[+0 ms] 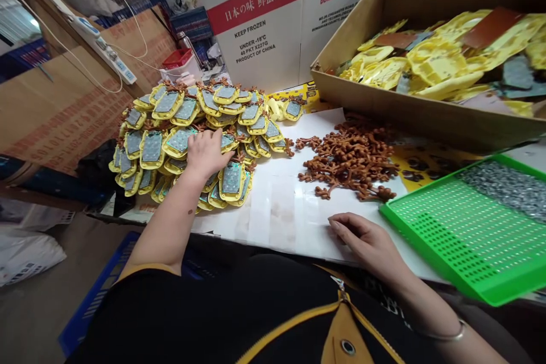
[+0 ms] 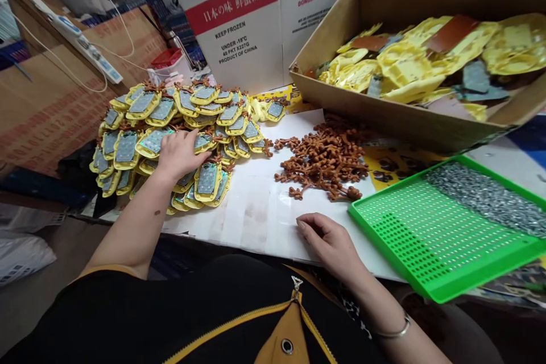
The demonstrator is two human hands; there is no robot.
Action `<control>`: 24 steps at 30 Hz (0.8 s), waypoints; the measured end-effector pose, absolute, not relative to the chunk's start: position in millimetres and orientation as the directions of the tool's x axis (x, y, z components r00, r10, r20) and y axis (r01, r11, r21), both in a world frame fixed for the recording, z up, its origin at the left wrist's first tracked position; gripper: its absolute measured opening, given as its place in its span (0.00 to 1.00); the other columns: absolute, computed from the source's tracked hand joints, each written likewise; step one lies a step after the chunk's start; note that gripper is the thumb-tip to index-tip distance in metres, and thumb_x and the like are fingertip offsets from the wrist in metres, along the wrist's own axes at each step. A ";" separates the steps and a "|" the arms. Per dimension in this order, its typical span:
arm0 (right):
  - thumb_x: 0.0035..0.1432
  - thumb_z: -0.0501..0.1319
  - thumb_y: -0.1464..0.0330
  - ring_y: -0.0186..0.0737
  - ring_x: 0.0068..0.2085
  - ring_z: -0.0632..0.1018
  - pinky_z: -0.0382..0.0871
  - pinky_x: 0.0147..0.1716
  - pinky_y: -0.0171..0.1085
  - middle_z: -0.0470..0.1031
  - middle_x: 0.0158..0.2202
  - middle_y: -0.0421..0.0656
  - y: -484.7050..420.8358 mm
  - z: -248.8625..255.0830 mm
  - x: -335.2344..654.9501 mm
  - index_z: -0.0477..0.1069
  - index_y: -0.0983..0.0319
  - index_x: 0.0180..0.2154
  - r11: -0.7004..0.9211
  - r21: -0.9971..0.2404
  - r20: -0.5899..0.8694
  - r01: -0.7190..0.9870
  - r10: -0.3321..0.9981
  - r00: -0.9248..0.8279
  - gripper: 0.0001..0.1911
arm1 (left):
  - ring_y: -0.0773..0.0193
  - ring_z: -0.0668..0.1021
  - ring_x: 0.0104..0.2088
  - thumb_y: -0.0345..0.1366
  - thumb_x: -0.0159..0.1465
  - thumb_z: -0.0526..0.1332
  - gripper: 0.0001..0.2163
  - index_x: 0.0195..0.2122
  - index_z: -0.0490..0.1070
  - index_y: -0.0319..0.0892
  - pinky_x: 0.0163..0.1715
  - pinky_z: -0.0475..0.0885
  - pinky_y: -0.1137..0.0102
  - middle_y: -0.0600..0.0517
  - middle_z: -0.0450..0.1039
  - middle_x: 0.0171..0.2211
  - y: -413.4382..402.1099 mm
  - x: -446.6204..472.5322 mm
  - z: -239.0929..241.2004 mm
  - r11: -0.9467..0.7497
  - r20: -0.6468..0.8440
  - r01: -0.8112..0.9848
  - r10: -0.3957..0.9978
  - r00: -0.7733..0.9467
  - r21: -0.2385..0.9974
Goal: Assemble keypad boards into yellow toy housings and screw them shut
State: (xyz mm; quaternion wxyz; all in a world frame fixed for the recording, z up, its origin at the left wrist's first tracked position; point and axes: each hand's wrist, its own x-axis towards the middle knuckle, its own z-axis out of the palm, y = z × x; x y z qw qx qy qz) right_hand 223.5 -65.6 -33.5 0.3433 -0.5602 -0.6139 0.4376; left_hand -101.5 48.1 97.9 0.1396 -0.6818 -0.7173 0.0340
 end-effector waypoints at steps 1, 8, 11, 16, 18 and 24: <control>0.56 0.59 0.45 0.45 0.31 0.79 0.75 0.34 0.42 0.80 0.29 0.46 -65.5 -33.5 223.5 0.77 0.59 0.33 -0.010 -0.920 -0.068 0.392 0.989 -0.133 0.24 | 0.41 0.71 0.57 0.50 0.62 0.60 0.31 0.64 0.64 0.40 0.58 0.60 0.53 0.37 0.71 0.54 47.7 -101.3 97.3 0.095 0.175 0.968 0.983 -0.054 -0.233; 0.56 0.59 0.46 0.45 0.31 0.79 0.75 0.34 0.42 0.81 0.29 0.47 -64.7 -34.0 224.8 0.77 0.59 0.33 -0.004 -0.922 -0.063 0.388 0.988 -0.139 0.24 | 0.36 0.66 0.62 0.52 0.63 0.58 0.34 0.67 0.60 0.40 0.59 0.59 0.50 0.34 0.62 0.65 45.2 -99.9 94.6 0.155 0.189 0.960 0.975 -0.112 -0.231; 0.56 0.59 0.46 0.45 0.31 0.79 0.75 0.35 0.43 0.81 0.30 0.47 -64.9 -34.7 225.6 0.77 0.59 0.33 -0.013 -0.923 -0.072 0.384 0.987 -0.141 0.24 | 0.39 0.64 0.64 0.52 0.66 0.53 0.32 0.68 0.58 0.41 0.61 0.59 0.51 0.37 0.58 0.68 46.1 -97.5 91.9 0.106 0.136 0.979 0.987 -0.082 -0.176; 0.56 0.59 0.46 0.44 0.31 0.78 0.75 0.36 0.43 0.80 0.30 0.47 -65.7 -35.2 227.0 0.77 0.60 0.33 -0.011 -0.934 -0.067 0.358 0.987 -0.143 0.24 | 0.39 0.70 0.59 0.42 0.68 0.51 0.28 0.67 0.61 0.37 0.57 0.63 0.53 0.36 0.59 0.67 47.8 -88.0 90.4 0.134 0.201 0.967 0.975 -0.091 -0.215; 0.57 0.59 0.46 0.44 0.30 0.78 0.75 0.35 0.42 0.80 0.30 0.47 -66.0 -34.5 227.5 0.77 0.60 0.33 -0.005 -0.938 -0.060 0.348 0.987 -0.148 0.24 | 0.38 0.70 0.59 0.46 0.67 0.52 0.29 0.67 0.61 0.38 0.57 0.62 0.52 0.36 0.60 0.67 48.5 -85.3 90.8 0.105 0.180 0.967 0.982 -0.063 -0.233; 0.57 0.59 0.46 0.43 0.29 0.78 0.74 0.34 0.41 0.79 0.28 0.46 -66.1 -33.3 229.2 0.77 0.59 0.33 0.004 -0.951 -0.046 0.310 0.987 -0.154 0.23 | 0.39 0.70 0.58 0.52 0.63 0.58 0.33 0.67 0.61 0.42 0.58 0.61 0.53 0.36 0.69 0.59 50.4 -84.5 98.7 0.111 0.096 0.952 0.992 -0.087 -0.285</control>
